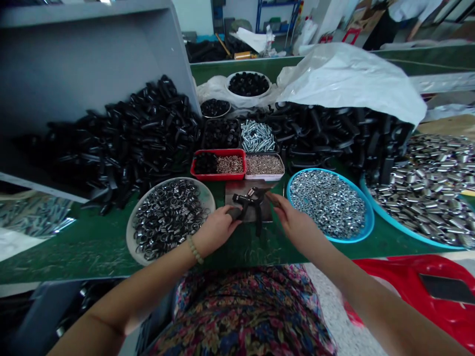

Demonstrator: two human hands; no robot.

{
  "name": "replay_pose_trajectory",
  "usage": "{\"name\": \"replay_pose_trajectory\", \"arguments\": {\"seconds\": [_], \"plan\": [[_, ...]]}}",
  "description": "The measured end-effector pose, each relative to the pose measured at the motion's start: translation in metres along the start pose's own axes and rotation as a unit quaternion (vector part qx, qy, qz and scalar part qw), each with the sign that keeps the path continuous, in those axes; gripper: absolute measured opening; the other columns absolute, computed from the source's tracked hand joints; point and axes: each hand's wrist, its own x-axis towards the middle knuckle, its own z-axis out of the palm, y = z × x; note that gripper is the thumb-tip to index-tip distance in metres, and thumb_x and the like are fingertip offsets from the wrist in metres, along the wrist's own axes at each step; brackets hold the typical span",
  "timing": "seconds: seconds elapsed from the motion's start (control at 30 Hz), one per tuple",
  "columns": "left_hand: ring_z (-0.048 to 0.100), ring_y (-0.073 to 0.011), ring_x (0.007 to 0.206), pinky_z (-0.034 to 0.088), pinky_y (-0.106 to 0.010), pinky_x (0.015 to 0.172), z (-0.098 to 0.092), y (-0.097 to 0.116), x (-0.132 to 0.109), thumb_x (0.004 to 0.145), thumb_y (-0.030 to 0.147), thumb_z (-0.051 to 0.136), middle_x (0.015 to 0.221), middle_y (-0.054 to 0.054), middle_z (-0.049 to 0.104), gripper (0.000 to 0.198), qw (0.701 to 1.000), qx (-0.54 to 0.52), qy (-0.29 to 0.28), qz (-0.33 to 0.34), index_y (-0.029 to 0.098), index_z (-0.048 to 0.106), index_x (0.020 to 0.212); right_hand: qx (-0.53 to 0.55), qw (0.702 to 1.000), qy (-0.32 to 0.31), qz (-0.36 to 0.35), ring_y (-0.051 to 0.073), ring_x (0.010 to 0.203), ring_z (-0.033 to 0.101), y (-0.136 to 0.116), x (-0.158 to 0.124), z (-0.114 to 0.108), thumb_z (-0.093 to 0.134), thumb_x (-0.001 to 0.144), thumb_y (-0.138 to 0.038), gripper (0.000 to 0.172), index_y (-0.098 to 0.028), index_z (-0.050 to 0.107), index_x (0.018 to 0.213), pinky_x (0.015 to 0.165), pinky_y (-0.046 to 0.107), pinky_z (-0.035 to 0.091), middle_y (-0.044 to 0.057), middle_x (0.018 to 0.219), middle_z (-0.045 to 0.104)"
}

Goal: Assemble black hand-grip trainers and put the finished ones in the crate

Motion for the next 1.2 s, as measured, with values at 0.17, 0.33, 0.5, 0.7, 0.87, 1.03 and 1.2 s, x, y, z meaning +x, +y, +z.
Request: {"name": "replay_pose_trajectory", "arguments": {"seconds": [0.17, 0.33, 0.5, 0.7, 0.87, 1.03, 1.2], "plan": [[0.057, -0.0226, 0.101, 0.044, -0.033, 0.092, -0.068, -0.075, 0.06, 0.09, 0.023, 0.049, 0.108, -0.011, 0.062, 0.026, 0.984, 0.092, 0.101, -0.115, 0.014, 0.061, 0.111, -0.19, 0.967, 0.045, 0.166, 0.033, 0.073, 0.066, 0.085, 0.009, -0.027, 0.024, 0.097, -0.043, 0.053, -0.02, 0.036, 0.143, 0.06, 0.042, 0.045, 0.022, 0.109, 0.065], [0.059, -0.0265, 0.094, 0.047, -0.036, 0.083, -0.09, -0.113, 0.103, 0.085, 0.018, 0.052, 0.1, -0.013, 0.064, 0.025, 0.968, 0.205, 0.017, -0.14, 0.014, 0.064, 0.107, -0.306, 0.94, 0.096, 0.119, 0.038, 0.093, 0.059, 0.081, 0.008, -0.024, 0.032, 0.096, -0.036, 0.043, -0.016, 0.053, 0.128, 0.068, 0.044, 0.042, 0.023, 0.106, 0.062], [0.057, -0.0259, 0.096, 0.047, -0.036, 0.084, -0.078, -0.109, 0.105, 0.085, 0.017, 0.048, 0.107, -0.013, 0.06, 0.023, 0.966, 0.217, 0.025, -0.134, 0.014, 0.067, 0.099, -0.177, 0.983, -0.037, 0.038, 0.028, 0.08, 0.064, -0.021, 0.011, 0.015, 0.039, 0.089, -0.057, 0.045, -0.016, 0.059, 0.088, 0.064, 0.035, 0.045, 0.014, 0.085, 0.066], [0.06, -0.0165, 0.091, 0.046, -0.033, 0.097, -0.077, -0.084, 0.088, 0.082, 0.015, 0.052, 0.115, -0.01, 0.057, 0.026, 0.955, -0.134, 0.195, -0.18, 0.014, 0.068, 0.102, 0.067, 0.986, -0.062, 0.136, 0.017, 0.057, 0.06, -0.032, 0.023, 0.04, 0.053, 0.081, -0.034, 0.017, -0.019, 0.046, 0.083, 0.051, 0.025, 0.039, 0.004, 0.066, 0.061], [0.065, -0.0165, 0.09, 0.05, -0.038, 0.094, -0.048, -0.019, 0.045, 0.081, 0.025, 0.059, 0.108, -0.008, 0.067, 0.03, 0.787, -0.568, 0.169, -0.175, 0.015, 0.065, 0.108, 0.612, 0.767, -0.063, 0.18, 0.005, 0.029, 0.021, -0.021, 0.006, 0.035, 0.056, 0.081, -0.048, 0.033, -0.025, 0.035, 0.092, 0.033, 0.017, 0.014, -0.014, 0.045, 0.035], [0.066, -0.0181, 0.094, 0.049, -0.037, 0.094, -0.027, 0.028, 0.019, 0.074, 0.023, 0.067, 0.099, -0.006, 0.071, 0.021, 0.782, -0.556, 0.222, -0.174, 0.017, 0.066, 0.095, 0.772, 0.616, -0.044, 0.149, 0.003, 0.028, 0.017, -0.043, -0.011, 0.031, 0.053, 0.087, -0.048, 0.026, -0.025, 0.041, 0.088, 0.032, 0.015, 0.012, -0.012, 0.043, 0.035], [0.066, -0.019, 0.096, 0.047, -0.038, 0.097, -0.026, 0.036, 0.016, 0.074, 0.023, 0.068, 0.101, -0.006, 0.072, 0.021, 0.782, -0.55, 0.236, -0.174, 0.017, 0.068, 0.094, 0.794, 0.588, -0.045, 0.15, 0.003, 0.028, 0.017, -0.049, -0.012, 0.029, 0.055, 0.087, -0.047, 0.025, -0.023, 0.046, 0.089, 0.032, 0.015, 0.013, -0.012, 0.042, 0.034]]}}
